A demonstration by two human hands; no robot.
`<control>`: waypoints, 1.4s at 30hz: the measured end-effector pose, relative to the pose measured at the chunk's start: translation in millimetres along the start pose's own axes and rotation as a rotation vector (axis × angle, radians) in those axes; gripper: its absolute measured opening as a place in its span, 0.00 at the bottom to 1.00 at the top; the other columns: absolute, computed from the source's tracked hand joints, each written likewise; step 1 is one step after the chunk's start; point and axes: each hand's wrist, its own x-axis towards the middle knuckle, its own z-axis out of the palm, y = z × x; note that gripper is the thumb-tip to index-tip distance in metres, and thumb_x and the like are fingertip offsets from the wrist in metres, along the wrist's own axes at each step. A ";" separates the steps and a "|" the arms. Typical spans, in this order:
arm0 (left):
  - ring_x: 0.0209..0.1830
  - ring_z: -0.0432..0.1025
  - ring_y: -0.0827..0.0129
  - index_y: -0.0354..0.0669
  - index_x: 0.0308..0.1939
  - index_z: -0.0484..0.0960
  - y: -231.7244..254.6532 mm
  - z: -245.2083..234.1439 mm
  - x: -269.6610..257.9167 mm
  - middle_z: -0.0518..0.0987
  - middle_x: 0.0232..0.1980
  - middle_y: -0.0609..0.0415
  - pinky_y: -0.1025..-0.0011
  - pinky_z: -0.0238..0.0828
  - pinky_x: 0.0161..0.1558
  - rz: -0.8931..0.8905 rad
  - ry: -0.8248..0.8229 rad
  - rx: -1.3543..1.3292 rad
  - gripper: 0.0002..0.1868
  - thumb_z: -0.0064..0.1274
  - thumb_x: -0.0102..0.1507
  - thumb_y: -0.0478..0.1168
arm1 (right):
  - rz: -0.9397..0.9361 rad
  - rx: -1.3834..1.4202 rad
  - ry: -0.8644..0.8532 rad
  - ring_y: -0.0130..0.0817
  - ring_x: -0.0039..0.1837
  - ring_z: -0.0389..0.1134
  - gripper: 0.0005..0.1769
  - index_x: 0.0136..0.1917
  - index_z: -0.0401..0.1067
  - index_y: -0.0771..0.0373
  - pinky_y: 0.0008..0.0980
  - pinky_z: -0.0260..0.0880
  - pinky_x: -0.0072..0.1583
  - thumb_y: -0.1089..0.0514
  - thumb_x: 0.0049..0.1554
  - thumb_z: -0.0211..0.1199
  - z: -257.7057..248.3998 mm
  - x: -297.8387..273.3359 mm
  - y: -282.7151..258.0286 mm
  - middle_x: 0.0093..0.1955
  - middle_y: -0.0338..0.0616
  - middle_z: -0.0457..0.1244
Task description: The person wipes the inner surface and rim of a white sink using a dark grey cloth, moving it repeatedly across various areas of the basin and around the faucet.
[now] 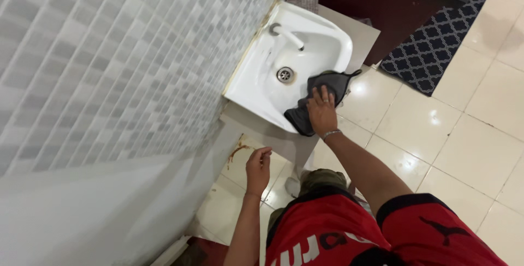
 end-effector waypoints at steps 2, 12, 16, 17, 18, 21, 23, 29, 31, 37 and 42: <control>0.45 0.79 0.68 0.39 0.52 0.83 -13.8 -5.1 -10.6 0.84 0.48 0.51 0.71 0.76 0.46 -0.053 0.072 -0.051 0.12 0.47 0.68 0.34 | -0.055 0.097 -0.040 0.55 0.79 0.53 0.13 0.57 0.72 0.66 0.60 0.48 0.76 0.56 0.65 0.54 8.5 -13.0 -13.0 0.68 0.54 0.65; 0.45 0.78 0.71 0.38 0.52 0.83 -48.8 -26.6 -68.1 0.85 0.47 0.52 0.74 0.75 0.47 -0.181 0.271 -0.205 0.12 0.47 0.68 0.33 | -0.209 0.411 -0.211 0.56 0.80 0.50 0.16 0.66 0.69 0.63 0.58 0.47 0.76 0.58 0.67 0.52 9.3 -40.6 -116.1 0.81 0.52 0.53; 0.45 0.78 0.70 0.38 0.52 0.83 -45.6 -29.1 -54.1 0.85 0.46 0.51 0.73 0.75 0.46 -0.174 0.345 -0.219 0.12 0.46 0.68 0.32 | -0.361 0.330 -0.279 0.55 0.82 0.49 0.18 0.68 0.68 0.60 0.58 0.47 0.77 0.56 0.67 0.51 9.7 -3.5 -134.0 0.83 0.49 0.49; 0.45 0.79 0.70 0.38 0.52 0.83 -44.3 -28.8 -50.5 0.85 0.46 0.51 0.73 0.75 0.46 -0.176 0.352 -0.196 0.12 0.46 0.68 0.32 | -0.398 0.324 -0.308 0.55 0.82 0.48 0.19 0.69 0.68 0.59 0.57 0.47 0.77 0.55 0.67 0.51 10.0 9.2 -136.3 0.83 0.48 0.49; 0.44 0.79 0.70 0.39 0.51 0.83 -42.7 -28.0 -45.5 0.85 0.46 0.52 0.74 0.75 0.46 -0.179 0.358 -0.173 0.12 0.47 0.68 0.32 | -0.423 0.314 -0.344 0.55 0.82 0.47 0.21 0.71 0.66 0.59 0.57 0.46 0.77 0.54 0.67 0.50 10.9 23.7 -139.4 0.84 0.49 0.47; 0.44 0.80 0.69 0.39 0.51 0.83 -34.4 -23.4 -27.1 0.85 0.46 0.52 0.73 0.76 0.45 -0.206 0.359 -0.122 0.11 0.47 0.67 0.32 | -0.459 0.266 -0.413 0.54 0.83 0.42 0.27 0.77 0.59 0.57 0.58 0.42 0.78 0.49 0.67 0.50 16.0 59.3 -149.7 0.84 0.51 0.42; 0.43 0.80 0.69 0.39 0.51 0.83 -25.3 -19.7 -9.6 0.85 0.46 0.51 0.73 0.76 0.45 -0.206 0.362 -0.096 0.11 0.47 0.67 0.33 | -0.439 0.214 -0.400 0.52 0.84 0.40 0.32 0.81 0.53 0.56 0.58 0.40 0.78 0.45 0.68 0.50 22.5 80.8 -150.8 0.84 0.51 0.41; 0.40 0.79 0.67 0.40 0.51 0.83 13.7 -0.6 49.7 0.85 0.45 0.51 0.71 0.75 0.42 -0.247 0.355 -0.028 0.10 0.49 0.69 0.37 | -0.033 0.636 -0.263 0.67 0.84 0.28 0.46 0.84 0.35 0.59 0.52 0.38 0.79 0.49 0.64 0.56 73.0 132.8 -125.8 0.87 0.62 0.26; 0.38 0.79 0.67 0.40 0.51 0.84 23.4 9.8 69.3 0.85 0.45 0.51 0.71 0.76 0.42 -0.272 0.376 -0.002 0.11 0.49 0.68 0.38 | 0.008 0.716 -0.134 0.66 0.86 0.27 0.49 0.85 0.29 0.64 0.50 0.34 0.81 0.50 0.65 0.56 100.5 141.9 -119.3 0.87 0.65 0.24; 0.43 0.78 0.68 0.42 0.53 0.83 46.5 44.0 89.9 0.84 0.48 0.51 0.69 0.75 0.44 -0.305 0.389 -0.045 0.12 0.48 0.69 0.37 | 0.428 0.866 0.124 0.62 0.87 0.19 0.53 0.80 0.18 0.78 0.49 0.19 0.82 0.50 0.68 0.54 161.2 217.3 -99.2 0.85 0.71 0.18; 0.43 0.78 0.68 0.40 0.52 0.83 54.7 68.5 80.1 0.85 0.48 0.51 0.70 0.75 0.45 -0.335 0.440 -0.091 0.11 0.47 0.69 0.36 | 0.507 0.883 0.086 0.61 0.86 0.20 0.55 0.80 0.18 0.80 0.47 0.21 0.82 0.48 0.66 0.55 173.7 219.4 -95.4 0.84 0.73 0.20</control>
